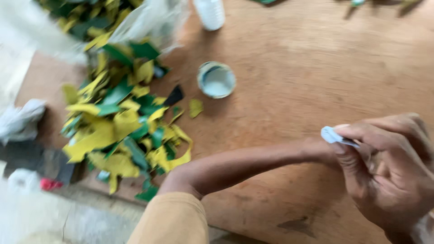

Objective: The person repeatedly picks green and yellow fabric pieces from a pile, applies white glue from a small cup using a cotton pad, and places the treated pieces onto a wooden board. The process is repeated for multiple pieces throughout the clip.

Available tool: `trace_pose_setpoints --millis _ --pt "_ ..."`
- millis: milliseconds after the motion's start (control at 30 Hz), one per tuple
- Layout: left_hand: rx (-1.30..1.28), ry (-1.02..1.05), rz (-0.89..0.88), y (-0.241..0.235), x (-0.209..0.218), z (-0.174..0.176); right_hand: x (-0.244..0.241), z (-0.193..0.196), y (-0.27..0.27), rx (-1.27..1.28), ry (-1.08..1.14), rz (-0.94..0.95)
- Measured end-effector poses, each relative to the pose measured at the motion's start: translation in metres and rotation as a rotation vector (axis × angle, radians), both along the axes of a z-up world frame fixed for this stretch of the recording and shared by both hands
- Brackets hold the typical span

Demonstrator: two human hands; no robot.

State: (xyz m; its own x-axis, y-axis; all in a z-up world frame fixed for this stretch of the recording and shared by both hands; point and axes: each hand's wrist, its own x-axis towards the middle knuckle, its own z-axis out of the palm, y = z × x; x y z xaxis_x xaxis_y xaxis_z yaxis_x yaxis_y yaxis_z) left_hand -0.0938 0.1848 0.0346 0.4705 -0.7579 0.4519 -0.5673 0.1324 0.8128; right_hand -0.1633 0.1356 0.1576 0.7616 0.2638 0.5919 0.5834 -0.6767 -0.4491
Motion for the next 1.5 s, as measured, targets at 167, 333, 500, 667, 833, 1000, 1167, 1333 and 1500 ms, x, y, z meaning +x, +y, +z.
trace_pose_setpoints --millis 167,333,500,667,833,1000,1167,1333,1500 --pt "0.132 -0.287 0.083 0.118 -0.032 0.024 -0.005 -0.006 0.033 -0.016 0.044 0.061" --pt "0.359 -0.104 0.281 0.243 -0.075 0.081 -0.014 -0.01 0.057 0.041 0.165 0.08" --pt "0.493 -0.191 1.196 0.356 -0.103 0.121 -0.015 -0.005 0.082 0.04 0.143 0.11" --pt "0.702 -0.128 1.962 0.421 -0.116 0.11 -0.005 0.011 0.122 -0.033 0.112 0.149" --pt "0.454 -0.065 1.847 0.435 -0.13 0.093 0.002 0.039 0.158 -0.144 0.132 0.247" --pt "0.071 -0.314 1.722 0.418 -0.138 0.122 0.002 0.025 0.155 0.115 0.154 0.162" --pt "-0.016 -0.273 1.152 0.355 -0.128 0.094 -0.015 0.007 0.115 0.187 0.13 0.048" --pt "0.244 -0.188 0.773 0.288 -0.103 0.037 -0.014 0.031 0.099 0.079 0.129 0.1" --pt "0.571 -0.183 0.606 0.272 -0.12 0.006 -0.022 0.049 0.092 -0.061 0.177 0.145"
